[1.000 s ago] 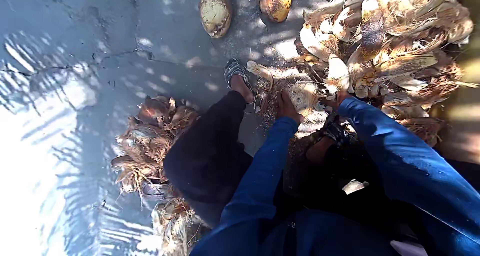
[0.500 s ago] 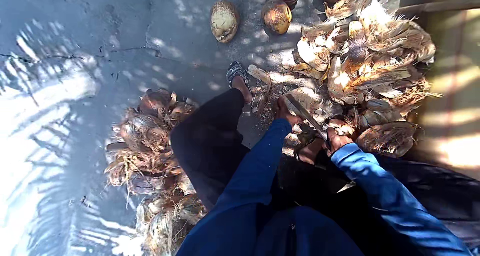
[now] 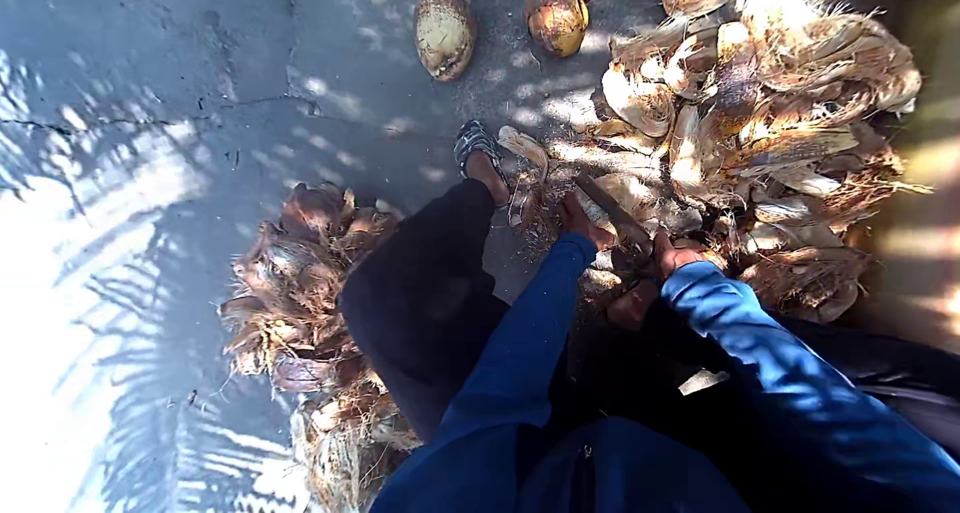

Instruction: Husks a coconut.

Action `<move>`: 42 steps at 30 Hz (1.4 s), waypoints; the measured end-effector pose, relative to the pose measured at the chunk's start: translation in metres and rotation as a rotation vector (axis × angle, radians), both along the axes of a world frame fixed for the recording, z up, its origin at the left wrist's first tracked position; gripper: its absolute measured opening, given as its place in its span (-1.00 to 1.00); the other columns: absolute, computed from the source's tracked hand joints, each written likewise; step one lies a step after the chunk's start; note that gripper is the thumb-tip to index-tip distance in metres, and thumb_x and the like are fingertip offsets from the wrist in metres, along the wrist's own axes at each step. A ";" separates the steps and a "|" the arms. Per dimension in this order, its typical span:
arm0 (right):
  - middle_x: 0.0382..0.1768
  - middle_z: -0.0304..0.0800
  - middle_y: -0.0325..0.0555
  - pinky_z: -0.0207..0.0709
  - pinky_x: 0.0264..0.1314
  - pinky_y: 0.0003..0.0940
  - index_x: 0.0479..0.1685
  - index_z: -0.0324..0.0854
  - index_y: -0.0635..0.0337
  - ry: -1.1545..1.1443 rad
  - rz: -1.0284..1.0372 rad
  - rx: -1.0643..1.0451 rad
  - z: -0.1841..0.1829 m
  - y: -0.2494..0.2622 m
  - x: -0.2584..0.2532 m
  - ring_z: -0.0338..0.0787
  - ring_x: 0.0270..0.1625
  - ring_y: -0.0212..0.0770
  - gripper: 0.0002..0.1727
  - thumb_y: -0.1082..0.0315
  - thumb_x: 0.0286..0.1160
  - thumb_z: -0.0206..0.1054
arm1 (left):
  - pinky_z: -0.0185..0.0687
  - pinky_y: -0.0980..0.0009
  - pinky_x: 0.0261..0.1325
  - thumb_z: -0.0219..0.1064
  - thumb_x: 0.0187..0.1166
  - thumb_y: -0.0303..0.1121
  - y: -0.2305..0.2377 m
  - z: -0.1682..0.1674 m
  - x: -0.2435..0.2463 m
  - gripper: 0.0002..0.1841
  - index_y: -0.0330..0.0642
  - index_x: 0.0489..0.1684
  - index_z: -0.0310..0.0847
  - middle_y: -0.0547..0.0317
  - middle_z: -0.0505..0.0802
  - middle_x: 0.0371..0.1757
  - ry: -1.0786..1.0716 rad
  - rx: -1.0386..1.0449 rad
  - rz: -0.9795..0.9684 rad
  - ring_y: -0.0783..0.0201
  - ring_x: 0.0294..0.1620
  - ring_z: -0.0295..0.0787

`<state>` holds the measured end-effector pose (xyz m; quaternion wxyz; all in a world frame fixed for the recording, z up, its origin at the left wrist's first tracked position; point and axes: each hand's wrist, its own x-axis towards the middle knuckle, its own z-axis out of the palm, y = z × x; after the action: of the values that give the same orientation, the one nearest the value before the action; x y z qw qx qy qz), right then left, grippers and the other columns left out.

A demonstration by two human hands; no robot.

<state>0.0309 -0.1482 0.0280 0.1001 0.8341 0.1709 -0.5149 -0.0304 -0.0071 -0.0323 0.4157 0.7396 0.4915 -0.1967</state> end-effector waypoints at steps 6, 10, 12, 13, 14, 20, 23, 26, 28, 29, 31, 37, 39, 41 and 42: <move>0.47 0.57 0.48 0.35 0.55 0.38 0.77 0.20 0.21 -0.081 -0.136 -0.059 -0.015 -0.023 0.000 0.55 0.56 0.44 -0.35 0.24 0.73 0.20 | 0.53 -0.16 0.52 0.88 -0.16 -0.37 0.004 0.001 0.003 0.49 -0.11 0.92 -0.29 -0.38 -0.07 0.88 0.006 -0.053 0.005 -0.33 0.72 0.29; 0.41 0.61 0.52 0.45 0.46 0.42 0.76 0.17 0.28 -0.107 -0.195 0.087 -0.061 0.033 0.030 0.62 0.49 0.50 -0.38 0.33 0.75 0.17 | 0.58 -0.14 0.47 0.86 -0.11 -0.36 0.000 -0.002 -0.001 0.47 -0.12 0.93 -0.31 -0.38 -0.06 0.88 0.009 -0.007 -0.010 -0.32 0.67 0.38; 0.54 0.46 0.53 0.34 0.59 0.35 0.78 0.11 0.36 -0.128 -0.223 0.068 -0.074 0.052 0.054 0.50 0.61 0.44 -0.35 0.45 0.72 0.18 | 0.55 -0.16 0.50 0.86 -0.14 -0.40 -0.005 -0.003 -0.003 0.48 -0.10 0.93 -0.30 -0.37 -0.04 0.88 -0.005 -0.013 -0.002 -0.32 0.70 0.33; 0.59 0.41 0.52 0.29 0.64 0.34 0.79 0.11 0.35 -0.152 -0.235 0.101 -0.084 0.051 0.068 0.45 0.66 0.42 -0.31 0.45 0.67 0.24 | 0.53 -0.17 0.51 0.87 -0.17 -0.41 -0.006 -0.003 -0.004 0.48 -0.10 0.93 -0.27 -0.36 -0.02 0.87 -0.019 -0.002 0.004 -0.32 0.72 0.30; 0.57 0.44 0.53 0.29 0.63 0.38 0.76 0.16 0.37 -0.172 -0.215 0.174 -0.098 0.042 0.081 0.46 0.64 0.43 -0.28 0.44 0.60 0.31 | 0.53 -0.18 0.51 0.89 -0.19 -0.39 -0.006 -0.002 -0.004 0.48 -0.10 0.92 -0.25 -0.37 -0.02 0.87 -0.021 0.011 0.004 -0.33 0.72 0.29; 0.38 0.61 0.54 0.34 0.63 0.28 0.55 0.37 0.54 -0.075 -0.207 0.362 -0.082 -0.027 0.080 0.60 0.51 0.39 -0.42 0.33 0.69 0.33 | 0.41 -0.09 0.64 0.82 0.10 -0.21 0.011 -0.010 -0.013 0.24 -0.23 0.85 -0.04 -0.35 0.27 0.78 -0.205 -0.091 0.098 -0.21 0.70 0.36; 0.24 0.65 0.61 0.42 0.49 0.40 0.43 0.40 0.62 -0.105 -0.250 0.394 -0.070 -0.058 0.062 0.67 0.36 0.49 -0.46 0.38 0.62 0.38 | 0.61 -0.15 0.38 0.65 0.40 -0.09 0.028 -0.018 -0.019 -0.01 -0.32 0.74 0.07 -0.42 0.58 0.49 -0.299 -0.279 0.541 -0.22 0.42 0.62; 0.28 0.66 0.55 0.41 0.52 0.36 0.53 0.37 0.51 -0.154 -0.224 0.390 -0.061 -0.067 0.044 0.67 0.40 0.43 -0.39 0.28 0.62 0.37 | 0.58 -0.42 0.24 0.47 0.39 0.32 0.021 -0.031 -0.031 0.03 -0.21 0.75 0.20 -0.41 0.50 0.58 -0.179 -0.529 0.602 -0.37 0.48 0.52; 0.36 0.64 0.48 0.38 0.60 0.26 0.58 0.36 0.44 -0.110 -0.239 0.364 -0.047 -0.061 0.031 0.64 0.47 0.34 -0.40 0.26 0.66 0.33 | 0.60 -0.35 0.28 0.51 0.39 0.25 0.009 -0.035 -0.030 -0.01 -0.21 0.72 0.24 -0.37 0.49 0.60 -0.203 -0.640 0.632 -0.32 0.50 0.52; 0.40 0.61 0.48 0.33 0.65 0.22 0.57 0.37 0.47 -0.082 -0.252 0.365 -0.043 -0.056 0.024 0.61 0.52 0.31 -0.41 0.28 0.67 0.32 | 0.63 -0.28 0.26 0.56 0.41 0.11 0.005 -0.028 -0.025 -0.07 -0.24 0.70 0.26 -0.37 0.53 0.57 -0.203 -0.650 0.686 -0.29 0.45 0.57; 0.43 0.60 0.45 0.33 0.68 0.16 0.55 0.40 0.47 -0.057 -0.262 0.380 -0.045 -0.051 0.011 0.59 0.55 0.25 -0.43 0.29 0.65 0.31 | 0.66 -0.11 0.19 0.56 0.46 -0.05 -0.001 -0.014 -0.019 -0.16 -0.23 0.68 0.26 -0.36 0.58 0.49 -0.195 -0.654 0.709 -0.20 0.32 0.63; 0.37 0.65 0.46 0.39 0.58 0.23 0.56 0.36 0.44 -0.030 -0.252 0.379 -0.006 -0.044 -0.012 0.64 0.48 0.31 -0.46 0.27 0.72 0.24 | 0.45 -0.23 0.55 0.92 -0.21 -0.20 0.002 -0.018 -0.033 0.43 -0.19 0.86 -0.09 -0.42 0.25 0.77 -0.323 0.179 0.211 -0.32 0.66 0.37; 0.29 0.70 0.44 0.47 0.48 0.27 0.61 0.32 0.35 -0.045 -0.208 0.359 0.006 -0.043 -0.021 0.72 0.38 0.34 -0.44 0.24 0.73 0.22 | 0.47 -0.19 0.56 0.91 -0.21 -0.19 0.003 -0.025 -0.037 0.37 -0.19 0.83 0.01 -0.36 0.19 0.81 -0.294 0.331 0.085 -0.28 0.70 0.34; 0.21 0.75 0.41 0.55 0.38 0.28 0.66 0.28 0.26 -0.062 -0.134 0.298 0.021 -0.039 -0.032 0.78 0.30 0.34 -0.44 0.20 0.77 0.17 | 0.50 -0.14 0.57 0.91 -0.20 -0.19 -0.001 -0.033 -0.040 0.33 -0.16 0.81 0.06 -0.33 0.13 0.84 -0.249 0.329 0.040 -0.25 0.73 0.30; 0.22 0.76 0.38 0.56 0.38 0.27 0.69 0.24 0.22 -0.058 -0.084 0.247 0.027 -0.036 -0.038 0.78 0.30 0.33 -0.43 0.19 0.79 0.13 | 0.52 -0.10 0.56 0.90 -0.21 -0.19 -0.004 -0.034 -0.042 0.30 -0.17 0.78 0.12 -0.32 0.16 0.82 -0.247 0.326 0.033 -0.24 0.72 0.31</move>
<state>-0.0068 -0.1843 0.0552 -0.0201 0.8609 0.1949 -0.4695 -0.0719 -0.0108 -0.0666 0.3509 0.8073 0.4743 -0.0157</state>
